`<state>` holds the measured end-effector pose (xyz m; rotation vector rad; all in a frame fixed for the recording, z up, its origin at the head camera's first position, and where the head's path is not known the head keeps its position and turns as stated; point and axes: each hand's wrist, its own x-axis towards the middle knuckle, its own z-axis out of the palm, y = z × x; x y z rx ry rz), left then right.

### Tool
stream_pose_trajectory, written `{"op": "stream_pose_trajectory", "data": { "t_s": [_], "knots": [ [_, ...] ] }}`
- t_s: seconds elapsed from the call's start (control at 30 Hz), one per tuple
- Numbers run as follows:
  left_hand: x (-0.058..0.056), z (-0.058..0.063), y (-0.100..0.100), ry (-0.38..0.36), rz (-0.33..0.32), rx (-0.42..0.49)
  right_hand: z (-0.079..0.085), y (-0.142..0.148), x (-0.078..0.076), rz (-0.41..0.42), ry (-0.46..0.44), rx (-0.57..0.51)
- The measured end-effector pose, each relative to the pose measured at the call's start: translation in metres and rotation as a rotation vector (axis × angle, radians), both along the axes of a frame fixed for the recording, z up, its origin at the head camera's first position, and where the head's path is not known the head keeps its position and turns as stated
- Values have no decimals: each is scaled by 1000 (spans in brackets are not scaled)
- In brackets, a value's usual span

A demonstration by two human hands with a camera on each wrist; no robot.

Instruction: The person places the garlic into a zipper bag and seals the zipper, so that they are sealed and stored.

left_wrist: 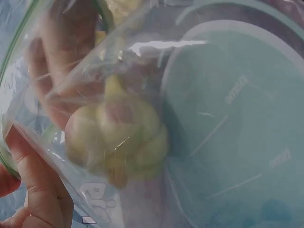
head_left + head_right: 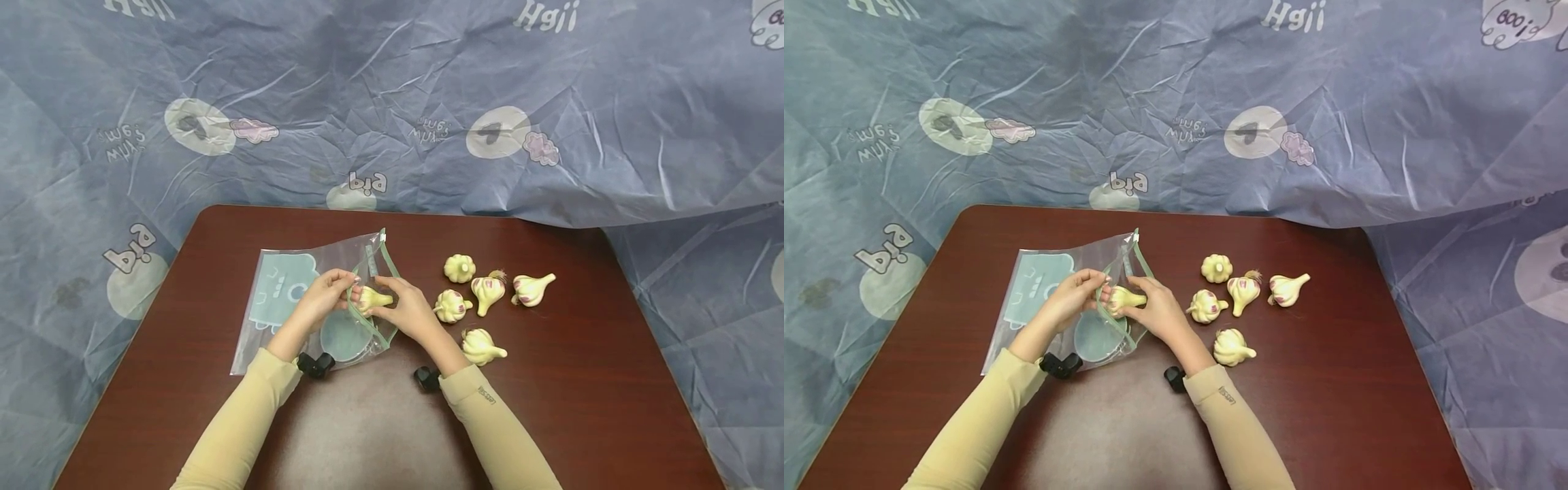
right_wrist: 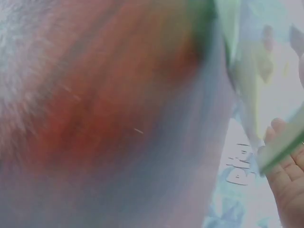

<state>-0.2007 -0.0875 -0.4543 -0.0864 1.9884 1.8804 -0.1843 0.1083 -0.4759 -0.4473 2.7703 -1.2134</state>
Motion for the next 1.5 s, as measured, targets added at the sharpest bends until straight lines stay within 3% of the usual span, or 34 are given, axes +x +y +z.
{"op": "stream_pose_trajectory", "data": {
  "t_s": [0.33, 0.5, 0.63, 0.8, 0.97, 1.23, 1.5],
  "knots": [
    [-3, -1, 3, 6, 10, -22, 39, 26, 22, -54, 183, -4],
    [-4, -3, 4, 5, 15, -23, 59, 62, 38, -138, 187, -48],
    [-7, -5, 5, 8, 17, -26, 66, 100, 50, -232, 204, -55],
    [-8, -6, 6, 2, 17, -21, 60, 144, 65, -331, 126, -66],
    [-7, -5, 7, -3, 18, -28, 51, 169, 79, -378, 38, -47],
    [-8, -5, 5, -8, 29, -30, 30, 183, 90, -365, -2, -31],
    [-9, -4, 5, 2, 21, -19, 6, 175, 95, -304, -89, -59]
  ]
}}
